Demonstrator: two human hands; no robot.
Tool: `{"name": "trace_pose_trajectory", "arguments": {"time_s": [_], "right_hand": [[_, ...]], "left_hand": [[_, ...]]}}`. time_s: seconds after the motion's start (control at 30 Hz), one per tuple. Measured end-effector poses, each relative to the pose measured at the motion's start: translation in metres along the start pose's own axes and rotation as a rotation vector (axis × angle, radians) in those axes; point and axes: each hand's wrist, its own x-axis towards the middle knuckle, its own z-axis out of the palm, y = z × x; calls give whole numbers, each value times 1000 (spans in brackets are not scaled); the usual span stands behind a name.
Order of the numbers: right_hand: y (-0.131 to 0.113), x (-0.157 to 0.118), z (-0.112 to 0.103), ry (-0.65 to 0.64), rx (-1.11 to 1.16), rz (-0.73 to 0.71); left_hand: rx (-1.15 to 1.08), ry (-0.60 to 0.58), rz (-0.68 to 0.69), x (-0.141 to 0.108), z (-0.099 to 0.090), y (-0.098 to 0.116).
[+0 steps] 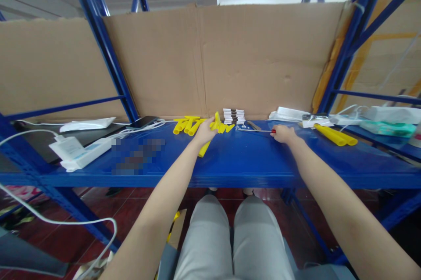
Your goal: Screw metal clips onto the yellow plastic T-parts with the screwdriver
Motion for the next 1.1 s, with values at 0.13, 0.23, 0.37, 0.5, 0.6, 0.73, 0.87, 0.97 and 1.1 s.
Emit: {"name": "trace_pose_trajectory", "arguments": {"time_s": [0.13, 0.23, 0.37, 0.5, 0.6, 0.73, 0.87, 0.97, 1.1], "right_hand": [[1, 1, 2, -34, 18, 0], [2, 3, 3, -35, 36, 12], [8, 8, 8, -24, 38, 29], [12, 12, 13, 4, 39, 2], [11, 11, 12, -16, 48, 15], [7, 7, 8, -49, 55, 32], [4, 5, 6, -56, 70, 29], [4, 6, 6, -65, 85, 28], [4, 6, 7, -49, 93, 23]], "left_hand": [[4, -7, -11, 0, 0, 0], [-2, -10, -12, 0, 1, 0], [-10, -15, -12, 0, 2, -1], [5, -13, -19, 0, 1, 0], [2, -2, -28, -1, 1, 2], [-3, -1, -34, -1, 2, 2], [-8, -9, -31, 0, 3, 1], [-6, -15, -47, 0, 3, 1], [14, -20, -136, -2, 3, 7]]}}
